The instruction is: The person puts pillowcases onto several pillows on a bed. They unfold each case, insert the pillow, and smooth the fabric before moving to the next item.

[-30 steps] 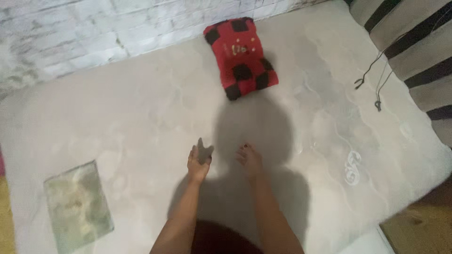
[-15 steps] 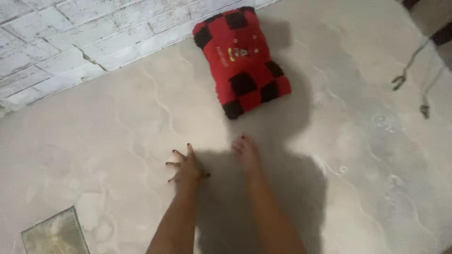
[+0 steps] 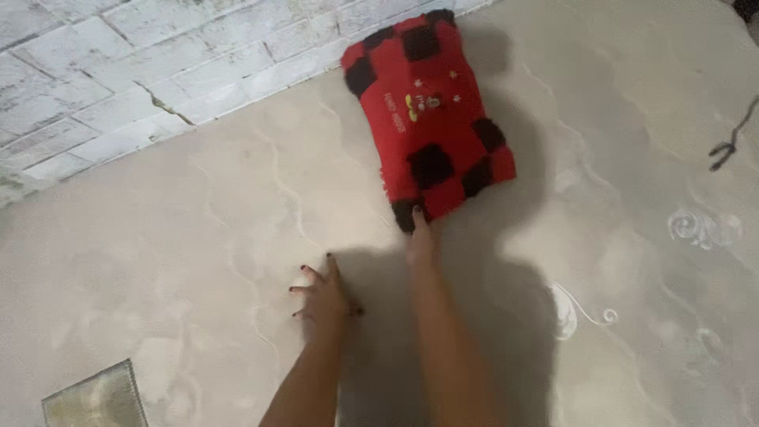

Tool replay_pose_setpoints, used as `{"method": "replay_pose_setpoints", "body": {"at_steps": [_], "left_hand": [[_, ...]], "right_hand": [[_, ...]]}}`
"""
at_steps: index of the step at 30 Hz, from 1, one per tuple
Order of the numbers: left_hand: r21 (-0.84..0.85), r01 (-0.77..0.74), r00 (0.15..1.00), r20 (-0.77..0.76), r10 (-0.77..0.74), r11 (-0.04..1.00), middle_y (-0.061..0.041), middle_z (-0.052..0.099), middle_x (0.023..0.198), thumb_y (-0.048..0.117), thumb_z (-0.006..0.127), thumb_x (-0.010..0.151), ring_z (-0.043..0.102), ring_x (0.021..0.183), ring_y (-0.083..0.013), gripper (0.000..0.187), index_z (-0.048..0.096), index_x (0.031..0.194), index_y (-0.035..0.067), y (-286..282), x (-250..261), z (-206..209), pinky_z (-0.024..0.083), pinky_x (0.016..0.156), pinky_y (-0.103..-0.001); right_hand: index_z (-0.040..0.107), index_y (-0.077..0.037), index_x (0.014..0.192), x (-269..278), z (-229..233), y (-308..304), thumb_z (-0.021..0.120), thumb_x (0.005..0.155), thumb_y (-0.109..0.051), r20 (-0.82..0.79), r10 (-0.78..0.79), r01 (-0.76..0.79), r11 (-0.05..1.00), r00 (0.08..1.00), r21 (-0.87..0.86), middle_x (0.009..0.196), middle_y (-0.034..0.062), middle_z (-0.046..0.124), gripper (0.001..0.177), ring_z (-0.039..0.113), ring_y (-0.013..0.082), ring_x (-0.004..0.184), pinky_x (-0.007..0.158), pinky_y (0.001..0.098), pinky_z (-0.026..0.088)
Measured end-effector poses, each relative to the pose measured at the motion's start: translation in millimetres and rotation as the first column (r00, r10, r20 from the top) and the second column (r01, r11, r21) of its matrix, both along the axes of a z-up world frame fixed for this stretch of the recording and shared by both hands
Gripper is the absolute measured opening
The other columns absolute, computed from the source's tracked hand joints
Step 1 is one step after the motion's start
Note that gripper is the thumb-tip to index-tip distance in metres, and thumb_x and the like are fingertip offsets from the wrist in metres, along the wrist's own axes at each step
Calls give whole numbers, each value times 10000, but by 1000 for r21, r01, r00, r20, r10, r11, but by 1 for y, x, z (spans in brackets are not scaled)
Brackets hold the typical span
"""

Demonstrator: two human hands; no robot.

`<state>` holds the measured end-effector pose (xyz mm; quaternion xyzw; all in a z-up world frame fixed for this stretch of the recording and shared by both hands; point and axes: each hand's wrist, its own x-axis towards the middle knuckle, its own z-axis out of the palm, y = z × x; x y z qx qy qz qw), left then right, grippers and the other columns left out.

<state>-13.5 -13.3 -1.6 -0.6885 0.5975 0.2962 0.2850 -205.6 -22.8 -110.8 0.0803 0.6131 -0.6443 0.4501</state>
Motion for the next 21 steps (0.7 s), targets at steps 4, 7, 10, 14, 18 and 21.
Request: {"method": "replay_pose_setpoints", "body": {"at_steps": [4,7,10,14,18,21], "left_hand": [[35,-26,998,-55,28,999,-167,-113,1712,417,1001,629,19,1502,-605,1413,7,1633,420,-5,4,-12,292,1060,-812],[77,-19,999,-40,23,997,-168,-115,1710,437,976,676,8,1501,-594,1376,-14,1631,411,-11,10,-40,285,1071,-814],[-132,-218,901,-408,148,967,-193,119,1688,451,871,784,200,1497,-523,1116,157,1632,320,-6,36,-79,358,1105,-695],[280,-690,-108,-952,287,668,-226,430,1659,469,731,929,456,1492,-428,829,386,1632,198,75,64,-128,456,1151,-536],[466,-559,-79,-853,515,686,-178,726,1247,189,803,840,698,1077,-309,539,673,1324,-9,184,57,-139,559,928,-433],[753,-457,-339,-639,690,473,-81,733,1159,152,769,828,705,1034,-262,428,666,1236,76,224,53,-119,567,909,-421]], "right_hand": [[110,-147,1628,37,-2,99,688,857,-379,107,-36,21,990,994,139,1677,118,206,991,322,336,1490,1169,508,349],[195,-28,1622,75,9,205,701,907,-458,218,85,-124,977,972,173,1672,169,323,976,336,322,1519,1194,479,292],[213,-84,1611,115,34,291,715,851,-373,280,130,-194,957,951,214,1630,148,369,955,400,369,1478,1182,506,380],[106,-119,1631,143,86,368,778,862,-298,376,209,-383,788,903,482,1658,137,268,1037,367,352,1506,1222,523,383],[98,-157,1640,154,117,443,761,867,-300,482,381,-598,654,789,463,1674,104,263,1028,345,333,1517,1254,496,312],[80,-88,1641,164,107,487,740,898,-305,532,301,-575,662,792,481,1667,175,290,1017,371,348,1514,1249,491,298]]}}
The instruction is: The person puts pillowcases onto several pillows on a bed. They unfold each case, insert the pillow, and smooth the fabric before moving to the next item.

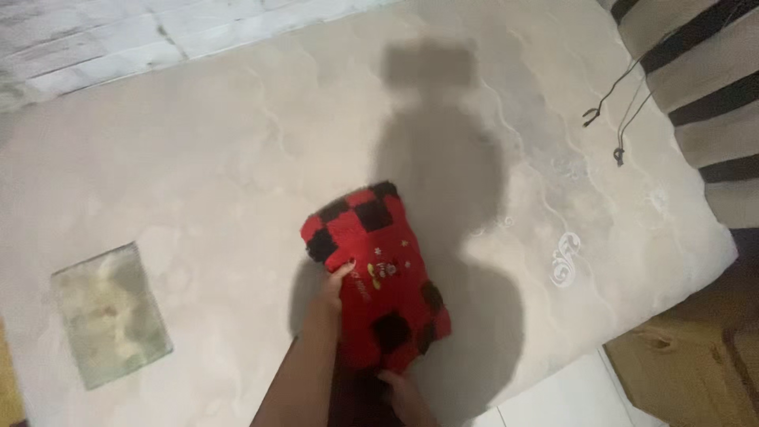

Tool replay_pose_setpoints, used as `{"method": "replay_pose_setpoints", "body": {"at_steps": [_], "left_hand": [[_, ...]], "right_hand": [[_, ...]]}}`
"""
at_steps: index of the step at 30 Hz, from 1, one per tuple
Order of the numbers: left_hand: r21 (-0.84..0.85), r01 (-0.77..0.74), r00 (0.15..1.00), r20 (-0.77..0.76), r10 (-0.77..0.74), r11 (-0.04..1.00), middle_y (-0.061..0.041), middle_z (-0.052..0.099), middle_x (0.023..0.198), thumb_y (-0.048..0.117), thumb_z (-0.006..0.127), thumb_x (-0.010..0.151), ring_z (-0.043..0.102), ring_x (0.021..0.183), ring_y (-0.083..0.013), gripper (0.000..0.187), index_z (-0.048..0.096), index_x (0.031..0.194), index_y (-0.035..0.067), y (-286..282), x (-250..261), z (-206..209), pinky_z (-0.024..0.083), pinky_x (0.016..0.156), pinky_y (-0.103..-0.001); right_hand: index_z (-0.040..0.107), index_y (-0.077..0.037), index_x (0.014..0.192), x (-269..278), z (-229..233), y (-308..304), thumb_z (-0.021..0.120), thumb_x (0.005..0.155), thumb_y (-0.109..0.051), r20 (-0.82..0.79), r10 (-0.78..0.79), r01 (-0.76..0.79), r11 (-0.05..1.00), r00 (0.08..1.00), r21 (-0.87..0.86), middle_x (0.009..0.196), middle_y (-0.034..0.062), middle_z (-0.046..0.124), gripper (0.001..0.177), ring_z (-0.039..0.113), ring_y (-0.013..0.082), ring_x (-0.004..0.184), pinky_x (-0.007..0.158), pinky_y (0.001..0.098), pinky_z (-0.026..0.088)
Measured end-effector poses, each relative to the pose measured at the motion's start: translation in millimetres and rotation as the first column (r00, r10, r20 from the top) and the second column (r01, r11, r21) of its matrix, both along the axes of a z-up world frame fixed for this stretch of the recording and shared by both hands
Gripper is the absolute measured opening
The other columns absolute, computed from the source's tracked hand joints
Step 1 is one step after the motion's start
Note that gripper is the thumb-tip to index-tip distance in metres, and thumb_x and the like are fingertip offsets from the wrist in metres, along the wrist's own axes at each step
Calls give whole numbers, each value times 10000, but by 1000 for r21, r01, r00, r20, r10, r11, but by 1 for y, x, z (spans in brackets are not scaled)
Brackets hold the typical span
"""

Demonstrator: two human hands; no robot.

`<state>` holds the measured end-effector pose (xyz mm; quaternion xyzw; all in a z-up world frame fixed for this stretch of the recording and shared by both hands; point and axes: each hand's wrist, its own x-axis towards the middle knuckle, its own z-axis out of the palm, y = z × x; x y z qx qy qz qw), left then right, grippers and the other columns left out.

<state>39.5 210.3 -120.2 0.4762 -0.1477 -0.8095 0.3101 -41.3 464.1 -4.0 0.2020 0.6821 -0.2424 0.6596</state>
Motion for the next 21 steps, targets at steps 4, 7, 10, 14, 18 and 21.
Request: {"method": "replay_pose_setpoints", "body": {"at_steps": [4,7,10,14,18,21], "left_hand": [[184,-60,966,-236,103,981,-124,727,1175,136,727,880,692,1065,-294,385,671,1248,39,49,36,53,555,951,-475],[185,-145,927,-319,199,972,-91,707,1243,120,710,874,660,1147,-274,425,647,1293,84,72,86,101,518,1022,-479],[153,-242,882,-377,283,958,-66,695,1292,139,721,858,638,1203,-267,475,628,1324,119,88,145,154,490,1065,-489],[136,-318,833,-432,345,938,-110,696,1307,175,752,833,637,1214,-310,545,599,1350,95,98,237,217,484,1051,-542],[11,-384,859,-363,362,923,-85,688,1289,114,778,826,630,1222,-288,589,571,1377,97,130,323,266,483,1079,-538],[-83,-342,916,-252,313,936,-96,691,1250,93,790,811,637,1198,-287,588,568,1355,95,164,388,292,497,1055,-542]], "right_hand": [[243,-65,1601,11,-13,37,623,941,-307,-243,250,-299,934,937,-196,1608,174,410,799,450,306,1449,1210,430,341],[335,-44,1569,25,-4,23,595,985,-339,-110,-341,276,880,933,-388,1582,155,455,704,462,274,1419,1196,381,352],[427,-23,1537,43,27,-2,568,1030,-371,-18,-468,392,761,884,-516,1556,136,500,631,473,241,1390,1182,333,363],[468,-6,1502,103,62,-20,613,1009,-365,101,-223,202,496,970,-845,1499,127,525,627,537,241,1327,1121,352,420],[465,-26,1506,161,72,-24,629,978,-374,-278,-171,-57,753,945,-656,1414,301,576,653,600,403,1233,1019,518,508],[331,-146,1549,195,81,-21,674,922,-406,-473,-147,-246,700,869,-670,1491,54,461,761,458,234,1360,1067,400,417]]}}
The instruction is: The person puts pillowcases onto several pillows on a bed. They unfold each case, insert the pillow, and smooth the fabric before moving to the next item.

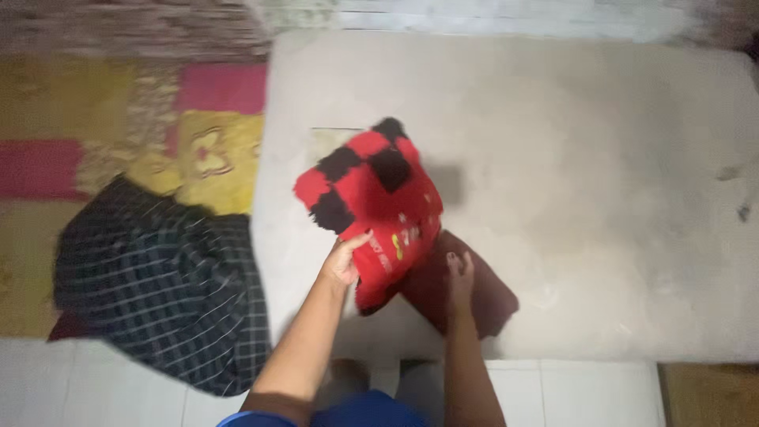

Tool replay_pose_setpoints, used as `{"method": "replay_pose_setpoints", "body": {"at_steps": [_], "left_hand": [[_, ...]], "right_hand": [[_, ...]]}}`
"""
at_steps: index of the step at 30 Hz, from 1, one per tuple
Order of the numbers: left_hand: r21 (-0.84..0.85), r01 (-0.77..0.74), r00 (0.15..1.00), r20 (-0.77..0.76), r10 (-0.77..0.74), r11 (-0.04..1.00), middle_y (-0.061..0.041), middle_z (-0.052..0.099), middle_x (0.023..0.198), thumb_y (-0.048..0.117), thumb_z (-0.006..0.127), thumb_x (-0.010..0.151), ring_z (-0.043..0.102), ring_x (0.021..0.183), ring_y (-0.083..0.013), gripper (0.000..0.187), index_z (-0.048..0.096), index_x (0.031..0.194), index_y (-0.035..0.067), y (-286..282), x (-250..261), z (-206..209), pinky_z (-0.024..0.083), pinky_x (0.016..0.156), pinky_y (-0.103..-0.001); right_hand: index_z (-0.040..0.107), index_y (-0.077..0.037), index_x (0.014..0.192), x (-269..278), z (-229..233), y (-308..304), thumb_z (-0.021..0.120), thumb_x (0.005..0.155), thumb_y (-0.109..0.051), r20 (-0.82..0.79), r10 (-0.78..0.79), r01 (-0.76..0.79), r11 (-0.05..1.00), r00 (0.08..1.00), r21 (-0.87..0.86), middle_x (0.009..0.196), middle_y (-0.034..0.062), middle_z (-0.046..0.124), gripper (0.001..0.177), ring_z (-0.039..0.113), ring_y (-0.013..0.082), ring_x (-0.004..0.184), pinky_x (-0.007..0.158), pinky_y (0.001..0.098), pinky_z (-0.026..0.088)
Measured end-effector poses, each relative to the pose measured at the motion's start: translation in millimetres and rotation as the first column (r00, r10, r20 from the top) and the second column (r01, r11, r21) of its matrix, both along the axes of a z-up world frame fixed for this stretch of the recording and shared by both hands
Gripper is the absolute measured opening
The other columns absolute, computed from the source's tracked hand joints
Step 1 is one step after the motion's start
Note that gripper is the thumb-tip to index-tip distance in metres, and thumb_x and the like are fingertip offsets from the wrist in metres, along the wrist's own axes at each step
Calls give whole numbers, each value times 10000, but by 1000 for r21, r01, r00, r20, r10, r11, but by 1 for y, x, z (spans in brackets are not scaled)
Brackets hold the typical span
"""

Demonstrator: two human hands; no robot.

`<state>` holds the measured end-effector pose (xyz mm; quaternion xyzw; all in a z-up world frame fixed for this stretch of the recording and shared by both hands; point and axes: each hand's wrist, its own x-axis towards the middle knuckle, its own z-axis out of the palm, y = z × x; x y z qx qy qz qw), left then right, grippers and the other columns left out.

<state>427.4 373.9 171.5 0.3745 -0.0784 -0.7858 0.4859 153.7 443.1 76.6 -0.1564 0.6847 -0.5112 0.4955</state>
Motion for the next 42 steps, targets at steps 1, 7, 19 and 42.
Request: {"method": "replay_pose_setpoints", "body": {"at_steps": [1,7,19,42], "left_hand": [[13,21,997,79,-22,1000,-101,698,1237,87,784,807,647,1189,-279,579,571,1345,95,10,23,5,508,1040,-533],[-127,84,984,164,-62,988,-120,723,1208,87,795,845,695,1121,-251,530,599,1336,44,36,107,23,547,995,-443],[48,-50,992,-109,55,998,-111,740,1252,367,710,883,660,1185,-282,582,592,1369,71,48,206,-28,501,1025,-455],[270,-1,659,725,-202,963,-74,533,1519,387,700,884,509,1387,-279,793,355,1588,273,-43,422,-48,420,1124,-473]], "right_hand": [[339,-135,1552,10,4,-4,699,913,-405,-52,58,-62,995,997,-75,1475,81,493,780,474,235,1361,1085,364,408],[491,-110,1553,65,70,-18,700,943,-416,132,589,-561,804,797,-200,1391,100,621,714,577,206,1155,902,326,448],[591,-43,1351,154,89,-92,755,949,-157,278,582,-434,783,764,-445,1151,92,686,449,677,196,1019,889,377,579],[562,-108,1474,392,88,-183,631,832,164,-60,651,-649,736,757,-192,1291,30,681,701,642,156,1081,927,308,564]]}}
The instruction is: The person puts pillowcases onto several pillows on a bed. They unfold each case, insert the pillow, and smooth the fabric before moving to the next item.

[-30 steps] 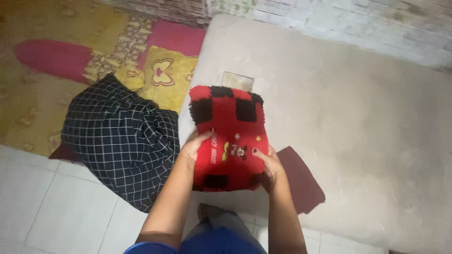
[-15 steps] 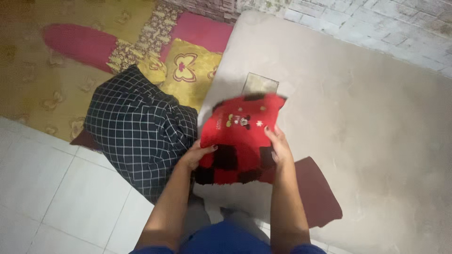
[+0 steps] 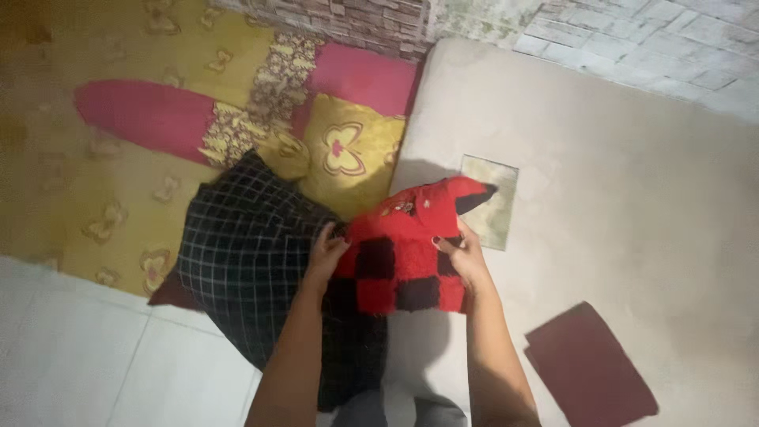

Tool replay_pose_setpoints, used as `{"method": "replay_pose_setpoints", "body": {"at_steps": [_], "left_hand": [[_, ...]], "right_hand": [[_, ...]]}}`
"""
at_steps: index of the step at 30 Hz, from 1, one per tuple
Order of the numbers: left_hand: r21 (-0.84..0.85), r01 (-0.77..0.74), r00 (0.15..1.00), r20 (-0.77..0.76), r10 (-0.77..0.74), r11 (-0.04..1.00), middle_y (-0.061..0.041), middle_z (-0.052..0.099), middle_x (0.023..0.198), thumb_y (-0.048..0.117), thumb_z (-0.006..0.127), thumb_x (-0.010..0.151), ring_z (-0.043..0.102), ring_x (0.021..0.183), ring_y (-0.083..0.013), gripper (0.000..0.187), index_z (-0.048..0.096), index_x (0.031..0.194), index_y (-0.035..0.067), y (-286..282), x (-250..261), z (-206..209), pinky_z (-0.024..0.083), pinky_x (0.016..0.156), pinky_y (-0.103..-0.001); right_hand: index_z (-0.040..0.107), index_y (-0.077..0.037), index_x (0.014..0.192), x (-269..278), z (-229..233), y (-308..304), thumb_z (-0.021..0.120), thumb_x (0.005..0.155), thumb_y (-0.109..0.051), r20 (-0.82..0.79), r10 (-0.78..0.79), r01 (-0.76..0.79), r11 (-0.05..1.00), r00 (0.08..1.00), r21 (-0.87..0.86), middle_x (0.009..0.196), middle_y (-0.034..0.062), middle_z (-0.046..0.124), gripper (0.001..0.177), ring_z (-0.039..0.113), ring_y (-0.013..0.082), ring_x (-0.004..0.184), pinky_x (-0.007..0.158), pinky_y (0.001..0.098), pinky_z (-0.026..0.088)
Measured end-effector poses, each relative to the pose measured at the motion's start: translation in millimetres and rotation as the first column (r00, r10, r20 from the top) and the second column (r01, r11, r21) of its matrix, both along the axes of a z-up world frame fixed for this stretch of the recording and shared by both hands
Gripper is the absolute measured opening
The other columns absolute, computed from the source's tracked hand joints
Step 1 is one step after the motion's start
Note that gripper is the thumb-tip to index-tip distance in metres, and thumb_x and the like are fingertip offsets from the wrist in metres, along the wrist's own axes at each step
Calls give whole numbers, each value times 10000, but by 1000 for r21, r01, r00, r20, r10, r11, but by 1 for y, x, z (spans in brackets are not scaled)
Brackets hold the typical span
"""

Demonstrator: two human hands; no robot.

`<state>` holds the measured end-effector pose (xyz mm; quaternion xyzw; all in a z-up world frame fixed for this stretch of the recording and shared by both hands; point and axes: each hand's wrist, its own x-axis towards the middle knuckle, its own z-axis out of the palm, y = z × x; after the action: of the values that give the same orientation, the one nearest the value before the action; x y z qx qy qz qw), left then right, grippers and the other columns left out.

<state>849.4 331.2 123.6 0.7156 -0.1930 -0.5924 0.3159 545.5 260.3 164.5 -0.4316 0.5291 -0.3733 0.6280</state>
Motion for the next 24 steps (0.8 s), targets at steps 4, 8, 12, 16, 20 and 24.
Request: {"method": "replay_pose_setpoints", "body": {"at_steps": [4,8,12,16,20,24], "left_hand": [[28,-124,991,50,122,992,-58,333,1643,468,694,891,364,1481,-307,948,129,1639,327,-24,44,-22,377,1147,-524],[-93,-146,983,101,155,985,-57,218,1704,496,636,946,269,1538,-306,910,109,1665,315,-33,71,-59,296,1201,-513],[-199,37,919,392,45,979,-159,190,1678,375,700,866,205,1541,-374,1065,7,1651,185,-51,72,-103,202,1224,-562],[152,364,671,641,-372,919,-171,153,1659,344,784,795,93,1535,-418,1141,19,1626,181,-37,52,-142,21,1197,-667],[256,457,528,693,-491,852,-168,174,1668,324,739,834,88,1543,-425,881,278,1585,312,-18,47,-170,3,1174,-705],[219,437,545,707,-451,872,-140,202,1649,302,722,817,92,1533,-400,768,406,1516,336,-12,48,-184,1,1176,-695]], "right_hand": [[524,-122,1484,74,-28,-68,635,849,154,-18,44,-46,984,999,-172,1293,1,665,701,629,114,1101,905,288,552],[570,-101,1463,126,-45,-134,658,860,121,-43,21,-33,951,999,-309,1215,23,702,649,641,130,1007,870,299,546],[631,-53,1325,155,-79,-183,701,929,94,106,-11,49,928,994,-369,1234,49,714,428,667,155,1108,975,324,550],[618,-83,1312,172,-181,-206,726,895,58,241,-52,102,974,969,-201,1207,50,713,453,675,170,1085,950,338,566],[536,-97,1418,174,-321,-186,694,851,44,-111,-71,51,983,991,-177,1155,121,720,605,683,231,1015,898,382,565],[366,-15,1498,158,-404,-138,621,905,32,-602,-87,-164,922,794,-350,1303,293,605,648,604,435,1179,998,462,491]]}}
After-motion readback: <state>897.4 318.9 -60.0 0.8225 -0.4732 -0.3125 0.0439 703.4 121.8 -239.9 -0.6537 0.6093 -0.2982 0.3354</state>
